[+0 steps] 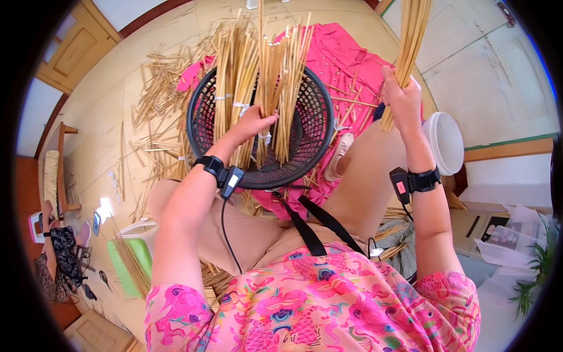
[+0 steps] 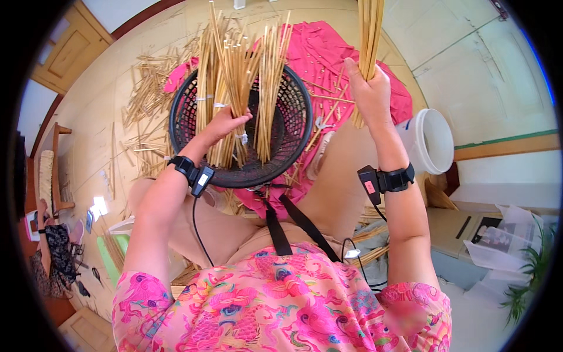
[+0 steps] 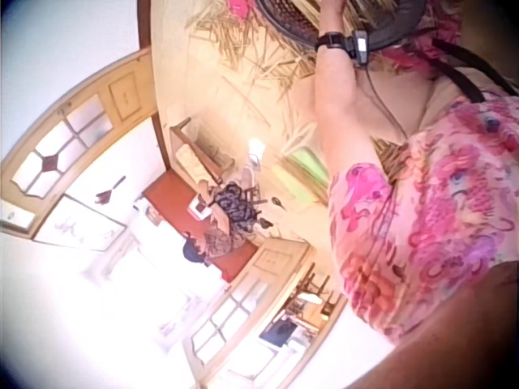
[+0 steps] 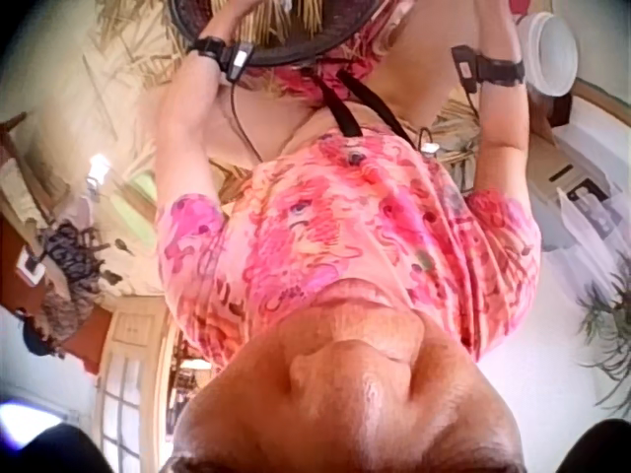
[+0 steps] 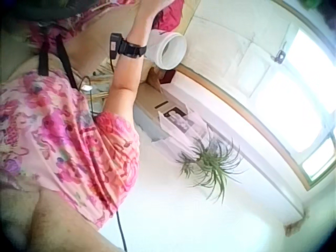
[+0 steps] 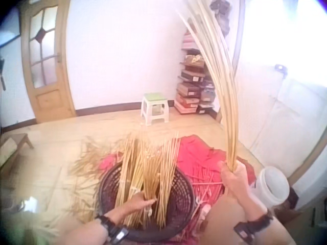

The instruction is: The person sorts bamboo sticks by hand, gathering them into bundles and placing them into a black plastic basket.

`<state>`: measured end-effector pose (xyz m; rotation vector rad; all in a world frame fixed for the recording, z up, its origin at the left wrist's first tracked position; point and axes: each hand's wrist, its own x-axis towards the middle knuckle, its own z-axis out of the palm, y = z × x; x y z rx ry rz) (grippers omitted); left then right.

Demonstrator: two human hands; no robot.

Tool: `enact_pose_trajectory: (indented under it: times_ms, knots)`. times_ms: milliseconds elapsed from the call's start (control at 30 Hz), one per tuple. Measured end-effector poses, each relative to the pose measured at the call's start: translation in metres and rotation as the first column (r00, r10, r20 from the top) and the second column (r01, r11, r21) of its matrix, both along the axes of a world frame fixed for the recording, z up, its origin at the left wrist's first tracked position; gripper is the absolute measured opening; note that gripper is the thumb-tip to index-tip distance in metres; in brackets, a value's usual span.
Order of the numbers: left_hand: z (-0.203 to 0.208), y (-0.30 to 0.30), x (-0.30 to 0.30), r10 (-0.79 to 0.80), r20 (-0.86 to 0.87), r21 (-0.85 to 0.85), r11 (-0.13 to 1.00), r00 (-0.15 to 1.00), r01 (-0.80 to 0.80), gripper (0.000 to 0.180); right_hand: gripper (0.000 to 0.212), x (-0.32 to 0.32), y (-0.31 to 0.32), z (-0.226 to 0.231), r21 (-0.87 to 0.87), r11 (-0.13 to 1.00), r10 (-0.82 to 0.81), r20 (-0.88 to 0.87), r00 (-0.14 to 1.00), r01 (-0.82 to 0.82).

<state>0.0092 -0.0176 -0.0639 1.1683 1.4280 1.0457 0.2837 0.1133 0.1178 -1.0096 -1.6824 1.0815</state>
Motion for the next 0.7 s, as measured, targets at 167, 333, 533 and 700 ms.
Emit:
enact_pose_trajectory:
  times_ms: [167, 333, 533, 700]
  knots:
    - [0.03, -0.011, 0.004, 0.068, 0.2, -0.012, 0.998, 0.977, -0.067, 0.037, 0.025, -0.05, 0.003, 0.006, -0.191, 0.971, 0.088, -0.283, 0.955, -0.146]
    - [0.066, -0.009, 0.002, 0.109, 0.176, 0.057, 0.991, 0.978, -0.12, 0.038, 0.016, -0.111, 0.016, -0.022, -0.292, 0.872, 0.22, -0.482, 0.848, -0.392]
    - [0.09, -0.01, -0.007, 0.175, 0.276, 0.07, 0.977, 0.945, -0.202, 0.042, 0.02, -0.144, -0.013, -0.045, -0.358, 0.675, 0.414, -0.54, 0.733, -0.645]
    - [0.092, -0.007, -0.011, 0.188, 0.202, 0.005, 0.981, 0.961, -0.193, 0.052, 0.046, -0.151, -0.043, -0.055, -0.304, 0.603, 0.522, -0.549, 0.653, -0.738]
